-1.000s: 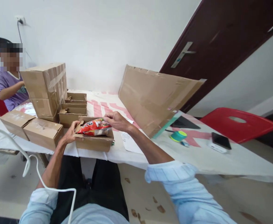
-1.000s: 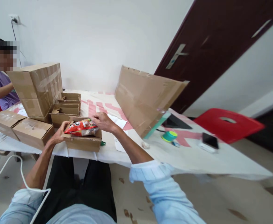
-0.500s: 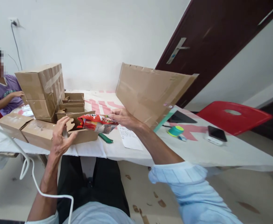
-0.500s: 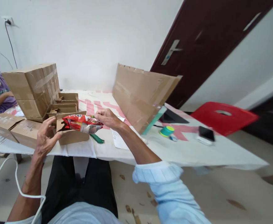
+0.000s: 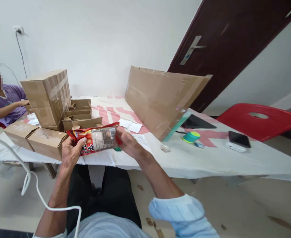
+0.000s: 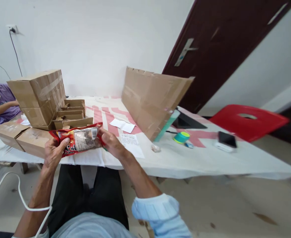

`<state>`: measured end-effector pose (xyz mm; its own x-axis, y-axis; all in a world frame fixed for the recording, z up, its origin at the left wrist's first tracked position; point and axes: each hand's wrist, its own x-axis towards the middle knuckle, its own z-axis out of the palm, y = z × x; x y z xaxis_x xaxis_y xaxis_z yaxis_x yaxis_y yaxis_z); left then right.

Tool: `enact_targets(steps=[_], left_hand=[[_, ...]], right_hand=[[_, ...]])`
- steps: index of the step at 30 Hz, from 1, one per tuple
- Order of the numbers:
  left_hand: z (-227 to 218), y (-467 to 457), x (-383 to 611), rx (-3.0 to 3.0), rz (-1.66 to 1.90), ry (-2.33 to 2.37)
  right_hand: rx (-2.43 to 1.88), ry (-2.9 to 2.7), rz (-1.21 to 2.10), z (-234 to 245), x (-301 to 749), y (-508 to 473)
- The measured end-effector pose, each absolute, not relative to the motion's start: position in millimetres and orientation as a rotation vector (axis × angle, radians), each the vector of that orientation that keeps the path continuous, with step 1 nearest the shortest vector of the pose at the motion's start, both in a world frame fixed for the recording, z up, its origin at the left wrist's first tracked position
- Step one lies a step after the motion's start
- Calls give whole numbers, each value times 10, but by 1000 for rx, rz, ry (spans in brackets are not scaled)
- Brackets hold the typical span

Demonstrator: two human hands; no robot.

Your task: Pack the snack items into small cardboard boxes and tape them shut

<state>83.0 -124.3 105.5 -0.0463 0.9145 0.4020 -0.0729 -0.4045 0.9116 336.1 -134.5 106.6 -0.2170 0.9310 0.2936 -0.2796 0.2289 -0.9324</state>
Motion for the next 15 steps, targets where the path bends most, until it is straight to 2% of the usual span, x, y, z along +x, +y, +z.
enact_targets(steps=[8, 15], left_hand=[[441, -1419, 796, 1233, 1266, 1091], [-88, -1319, 809, 1003, 1131, 1142]], right_hand=[[-861, -933, 1399, 45, 3022, -1548], [-1104, -839, 1342, -476, 2983, -1529]])
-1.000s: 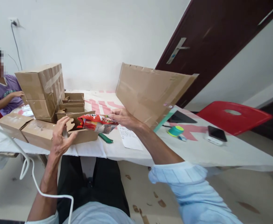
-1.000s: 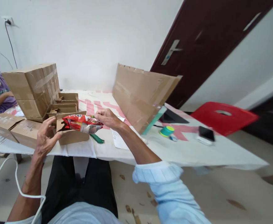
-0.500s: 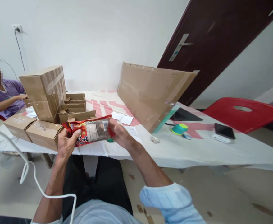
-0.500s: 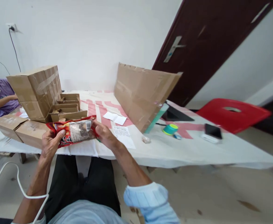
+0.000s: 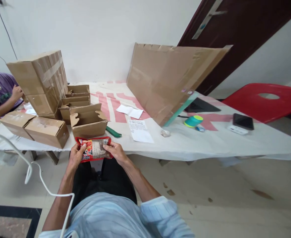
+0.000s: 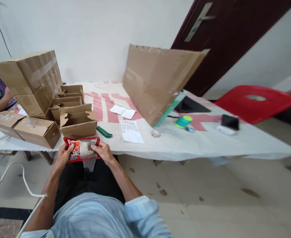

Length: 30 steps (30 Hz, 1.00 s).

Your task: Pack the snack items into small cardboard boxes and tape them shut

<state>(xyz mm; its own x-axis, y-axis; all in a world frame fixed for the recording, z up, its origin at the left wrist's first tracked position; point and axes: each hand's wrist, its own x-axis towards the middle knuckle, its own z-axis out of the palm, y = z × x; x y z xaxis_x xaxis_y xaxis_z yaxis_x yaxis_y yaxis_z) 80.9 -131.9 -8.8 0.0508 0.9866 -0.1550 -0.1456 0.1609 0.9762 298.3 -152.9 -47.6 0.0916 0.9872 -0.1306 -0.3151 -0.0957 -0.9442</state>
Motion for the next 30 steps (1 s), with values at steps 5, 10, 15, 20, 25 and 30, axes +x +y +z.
enact_targets(steps=[5, 10, 15, 20, 25, 30], left_hand=[[-295, -1309, 760, 978, 1067, 1192], [-284, -1392, 686, 1011, 964, 1193], [-157, -1414, 700, 1070, 998, 1141], [287, -1363, 703, 1315, 1215, 1012], [880, -1371, 729, 1445, 1449, 865], [1056, -1404, 738, 1432, 1525, 782]], right_hand=[[-1220, -900, 1198, -609, 2944, -1572], [-1245, -927, 1140, -625, 2910, -1632], [-1210, -863, 1115, -571, 2875, -1643], [-1039, -932, 1060, -139, 2956, -1615], [-886, -1039, 913, 609, 3104, -1585], [-841, -1057, 876, 907, 3167, -1567]])
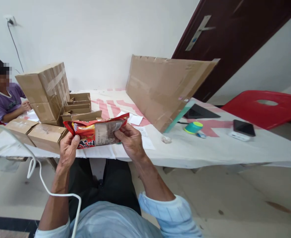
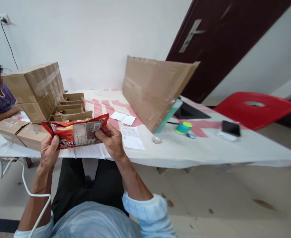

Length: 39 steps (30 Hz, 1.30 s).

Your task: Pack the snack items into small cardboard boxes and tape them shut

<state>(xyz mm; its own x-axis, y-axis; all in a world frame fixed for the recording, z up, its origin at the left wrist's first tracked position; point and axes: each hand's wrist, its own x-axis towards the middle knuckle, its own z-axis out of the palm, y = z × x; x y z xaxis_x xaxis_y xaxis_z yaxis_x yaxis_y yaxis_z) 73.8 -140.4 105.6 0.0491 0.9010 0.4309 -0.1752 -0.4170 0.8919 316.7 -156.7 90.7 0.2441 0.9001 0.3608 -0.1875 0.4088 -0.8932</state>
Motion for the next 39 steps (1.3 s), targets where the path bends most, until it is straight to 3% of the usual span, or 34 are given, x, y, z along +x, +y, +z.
enact_targets(steps=[5, 11, 20, 25, 28, 36, 39], left_hand=[[819, -1424, 691, 1453, 1277, 844], [511, -1475, 594, 1519, 1077, 873], [866, -1523, 606, 2325, 771, 587], [969, -1578, 633, 2677, 450, 674], [1011, -1357, 586, 2715, 521, 889], [1228, -500, 1022, 2857, 343, 1588], [1238, -534, 1055, 2888, 302, 1639]], right_hand=[[-856, -1032, 1090, 484, 3197, -1537], [-801, -1213, 1650, -154, 3444, -1666], [-777, -959, 2085, -444, 3513, -1805], [-783, -841, 1922, -484, 3451, -1968], [-801, -791, 1797, -418, 3600, -2005], [-916, -692, 1144, -132, 4402, -1655], [-918, -731, 957, -23, 4651, -1355]])
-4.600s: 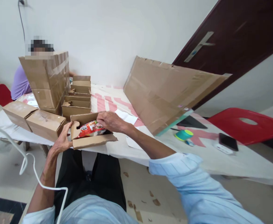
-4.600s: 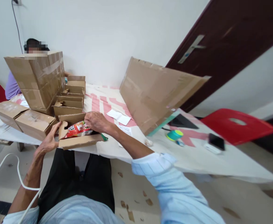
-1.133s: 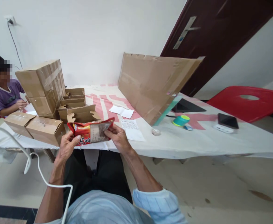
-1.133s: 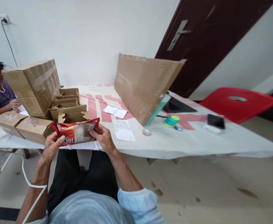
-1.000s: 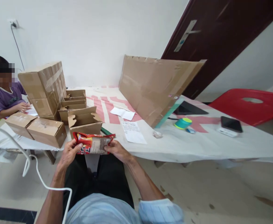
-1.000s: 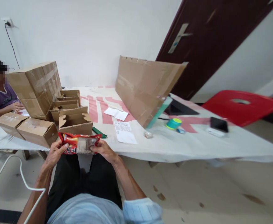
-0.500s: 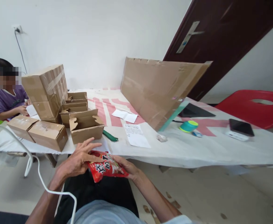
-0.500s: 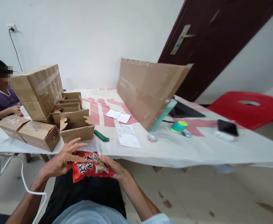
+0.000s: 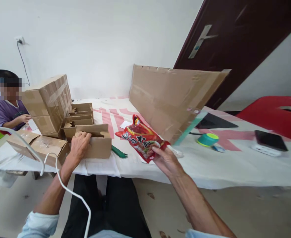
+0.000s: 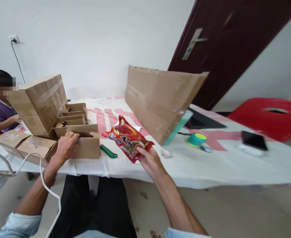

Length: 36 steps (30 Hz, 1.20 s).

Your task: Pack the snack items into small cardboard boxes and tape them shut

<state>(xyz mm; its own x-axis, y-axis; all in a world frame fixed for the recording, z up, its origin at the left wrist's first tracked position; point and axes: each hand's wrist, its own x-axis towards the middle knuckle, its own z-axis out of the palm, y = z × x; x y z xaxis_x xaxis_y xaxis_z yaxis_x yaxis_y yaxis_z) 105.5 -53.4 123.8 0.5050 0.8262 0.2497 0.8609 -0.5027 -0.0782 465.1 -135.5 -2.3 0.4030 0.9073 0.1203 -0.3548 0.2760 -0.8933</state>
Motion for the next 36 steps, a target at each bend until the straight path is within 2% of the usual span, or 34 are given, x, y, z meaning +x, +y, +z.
enact_targets(steps=[5, 9, 17, 20, 24, 30, 33, 36], left_hand=[[1108, -962, 774, -2689, -291, -1147], [1031, -1323, 630, -2651, -471, -980], [975, -1198, 600, -2275, -821, -1196], [907, -1172, 630, -2158, -928, -1264], [764, -1436, 761, -2056, -1190, -1250], [195, -1466, 936, -2305, -954, -1376], [-143, -1295, 974, -2349, -807, -1528], [-274, -1116, 1034, -2344, -718, -1742]], right_hand=[[-953, -732, 815, 44, 4721, -805], [-1024, -919, 918, 73, 4401, -430], [-817, -1212, 1242, 107, 3279, 310], [-782, -1223, 1179, 13, 2980, 578], [-811, -1417, 932, -189, 2844, 737], [-958, -1609, 606, -446, 2891, 753], [-976, -1676, 586, -487, 2931, 812], [-935, -1726, 640, -426, 2979, 932]])
